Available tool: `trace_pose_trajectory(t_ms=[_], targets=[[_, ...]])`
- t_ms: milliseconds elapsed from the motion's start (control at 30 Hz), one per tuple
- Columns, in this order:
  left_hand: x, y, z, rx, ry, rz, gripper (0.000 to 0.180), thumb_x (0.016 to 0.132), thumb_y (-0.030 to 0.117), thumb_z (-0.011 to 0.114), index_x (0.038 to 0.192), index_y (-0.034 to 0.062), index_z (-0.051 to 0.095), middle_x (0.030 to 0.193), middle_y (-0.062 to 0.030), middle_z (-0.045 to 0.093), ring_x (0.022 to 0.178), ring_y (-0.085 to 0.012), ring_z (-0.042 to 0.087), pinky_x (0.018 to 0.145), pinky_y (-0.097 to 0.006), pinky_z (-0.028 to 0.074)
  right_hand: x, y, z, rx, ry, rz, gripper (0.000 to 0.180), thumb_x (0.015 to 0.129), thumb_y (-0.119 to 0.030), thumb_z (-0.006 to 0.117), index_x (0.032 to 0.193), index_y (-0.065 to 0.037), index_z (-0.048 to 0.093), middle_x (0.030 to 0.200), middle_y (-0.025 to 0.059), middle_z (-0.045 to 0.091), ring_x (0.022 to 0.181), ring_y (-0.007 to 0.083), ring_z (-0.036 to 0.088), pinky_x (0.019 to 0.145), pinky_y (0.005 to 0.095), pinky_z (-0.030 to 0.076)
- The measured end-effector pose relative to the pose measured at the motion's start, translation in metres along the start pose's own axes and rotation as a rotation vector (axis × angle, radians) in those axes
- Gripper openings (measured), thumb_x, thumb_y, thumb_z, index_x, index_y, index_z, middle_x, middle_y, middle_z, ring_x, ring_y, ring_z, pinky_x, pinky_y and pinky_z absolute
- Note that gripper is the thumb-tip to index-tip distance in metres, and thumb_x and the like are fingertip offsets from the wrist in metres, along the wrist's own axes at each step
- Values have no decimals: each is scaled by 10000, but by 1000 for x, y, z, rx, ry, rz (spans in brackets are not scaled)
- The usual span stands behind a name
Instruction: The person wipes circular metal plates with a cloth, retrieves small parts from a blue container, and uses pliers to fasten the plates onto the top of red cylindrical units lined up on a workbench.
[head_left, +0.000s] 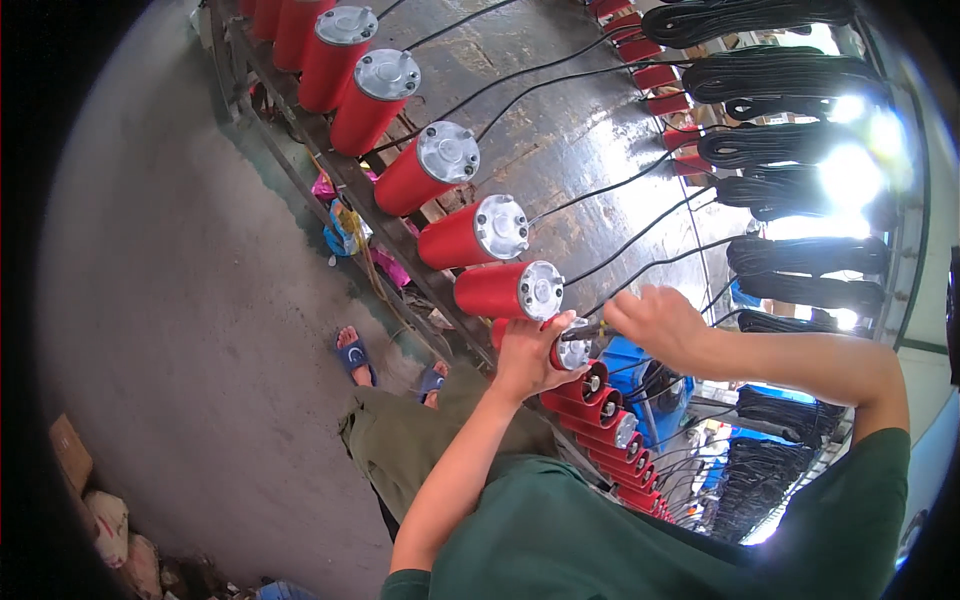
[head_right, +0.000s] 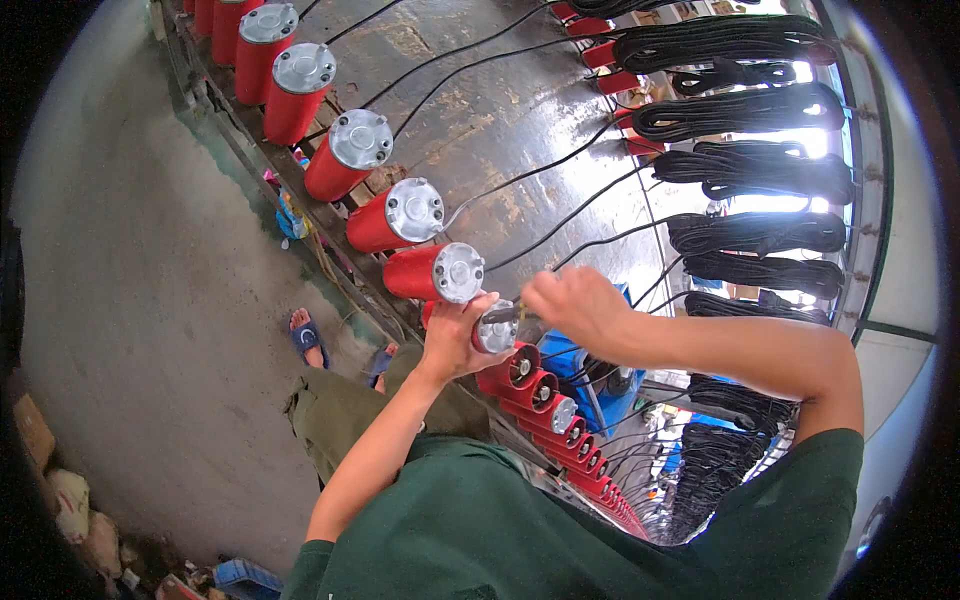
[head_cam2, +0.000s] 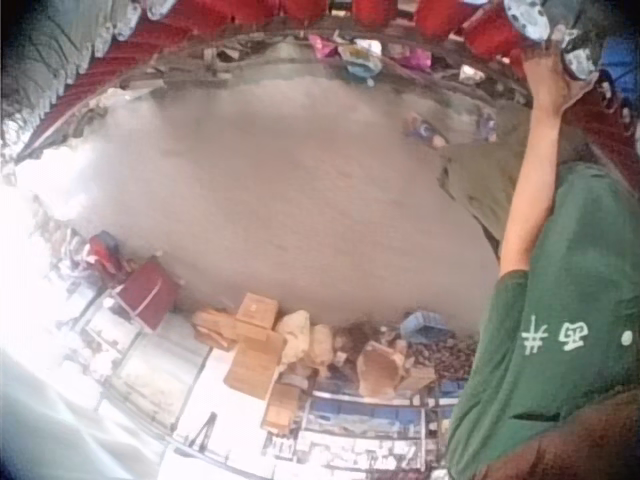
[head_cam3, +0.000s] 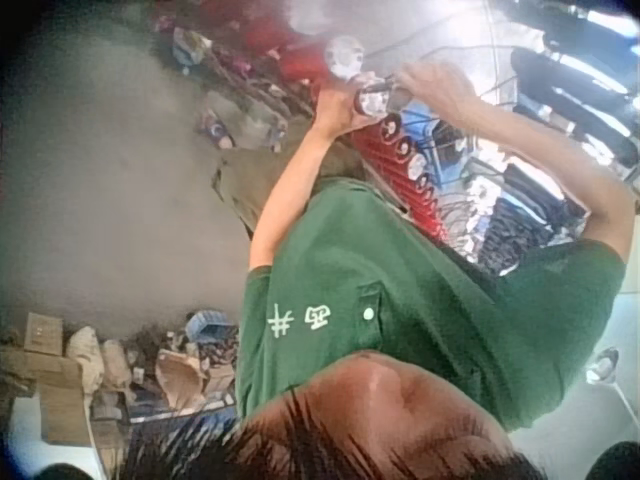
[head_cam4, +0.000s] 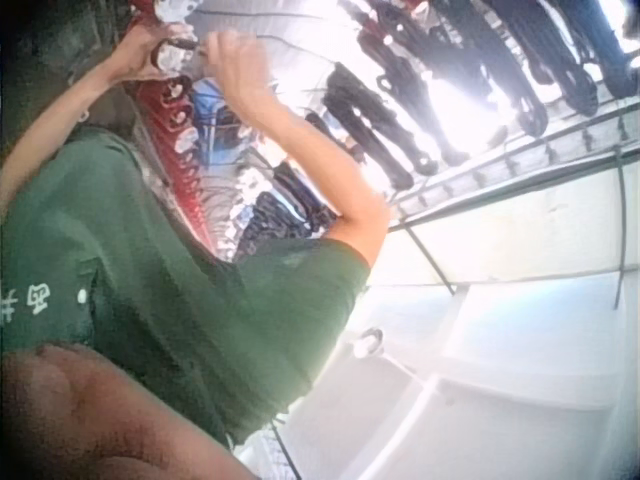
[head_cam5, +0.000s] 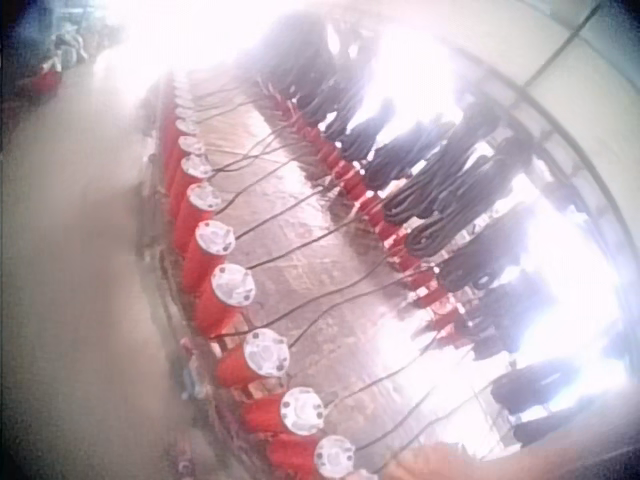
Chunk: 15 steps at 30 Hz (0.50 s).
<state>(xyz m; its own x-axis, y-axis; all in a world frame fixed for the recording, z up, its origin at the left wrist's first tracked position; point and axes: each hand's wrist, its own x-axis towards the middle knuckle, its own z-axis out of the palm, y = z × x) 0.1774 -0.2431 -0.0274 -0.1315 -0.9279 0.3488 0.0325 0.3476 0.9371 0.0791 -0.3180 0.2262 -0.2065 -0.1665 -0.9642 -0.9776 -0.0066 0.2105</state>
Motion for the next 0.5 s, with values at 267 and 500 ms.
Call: trace_pose_trajectory(t_ms=[267, 500], targets=[[2, 1, -2, 19, 26, 19, 902, 578, 312, 999, 1375, 116, 625, 1243, -132, 659, 1145, -385, 645, 973, -500, 511, -3, -2, 10, -668, 432, -120, 445, 846, -275, 778, 1172, -51, 572, 989, 108, 640, 743, 251, 683, 583, 407, 525], [6, 1, -2, -17, 38, 54, 887, 586, 315, 1006, 1360, 102, 628, 1227, -131, 662, 1124, -390, 649, 958, -492, 513, 8, 8, 6, 455, -320, -29, 367, 867, -230, 750, 1128, -29, 587, 980, 117, 643, 706, 208, 635, 553, 357, 501]])
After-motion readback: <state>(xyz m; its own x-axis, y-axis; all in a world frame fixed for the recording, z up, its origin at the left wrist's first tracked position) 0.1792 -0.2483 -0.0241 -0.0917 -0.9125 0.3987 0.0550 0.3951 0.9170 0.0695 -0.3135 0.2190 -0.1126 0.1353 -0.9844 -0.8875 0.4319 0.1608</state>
